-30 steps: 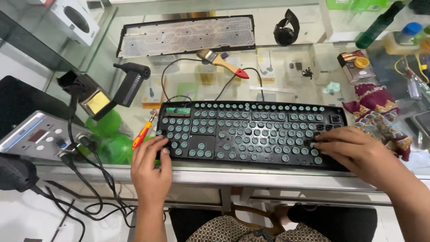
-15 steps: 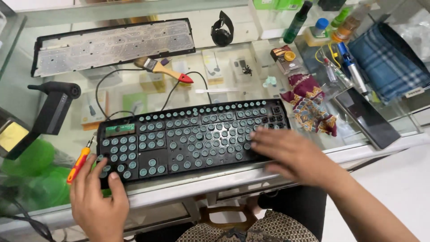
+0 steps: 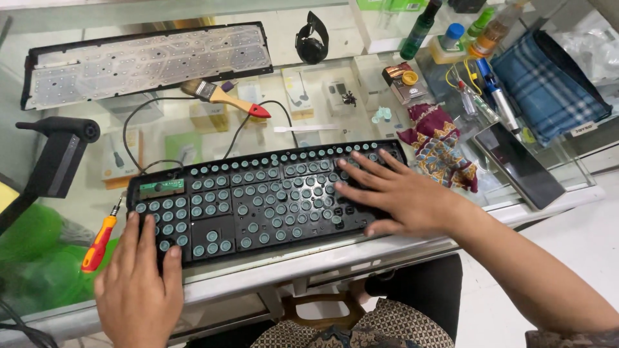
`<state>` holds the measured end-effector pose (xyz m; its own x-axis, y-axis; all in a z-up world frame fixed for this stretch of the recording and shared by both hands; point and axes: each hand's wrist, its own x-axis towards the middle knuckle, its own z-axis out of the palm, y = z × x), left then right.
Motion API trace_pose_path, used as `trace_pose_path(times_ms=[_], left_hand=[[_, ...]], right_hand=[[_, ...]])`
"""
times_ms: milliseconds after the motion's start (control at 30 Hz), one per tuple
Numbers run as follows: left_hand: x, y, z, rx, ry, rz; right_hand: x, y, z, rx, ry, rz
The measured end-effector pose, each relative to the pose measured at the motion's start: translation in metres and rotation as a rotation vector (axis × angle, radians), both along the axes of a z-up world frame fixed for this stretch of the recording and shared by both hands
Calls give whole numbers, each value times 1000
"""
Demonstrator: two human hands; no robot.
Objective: Disassembling a computer keyboard to access internal components using a screwdriver
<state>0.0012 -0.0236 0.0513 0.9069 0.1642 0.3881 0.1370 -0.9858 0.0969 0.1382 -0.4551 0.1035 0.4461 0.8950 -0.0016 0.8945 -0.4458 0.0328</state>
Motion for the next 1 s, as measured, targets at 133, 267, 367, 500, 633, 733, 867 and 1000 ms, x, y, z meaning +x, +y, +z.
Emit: trace_pose_path(times_ms=[133,267,367,500,633,733,867,1000], left_hand=[[0,-2,2,-28,9,8],[-1,-2,1,-1,-30,4],[0,-2,2,-17,-23,1],[-1,-2,2,-27,-21,2],[0,-2,1,-34,-6,4],[0,-1,2,-23,-15,0],[0,-2,2,-58,-3,-4],[0,-2,3,-58,-25,-9]], right_hand=[[30,5,8,-20,-53,-31],[50,10,22,40,127,-67],[45,12,32,219,282,-92],[-12,46,45,273,312,89],[-43,67,16,131,307,326],[-32,73,10,53,223,365],[-2,71,11,39,132,320],[27,70,9,-11,48,229]])
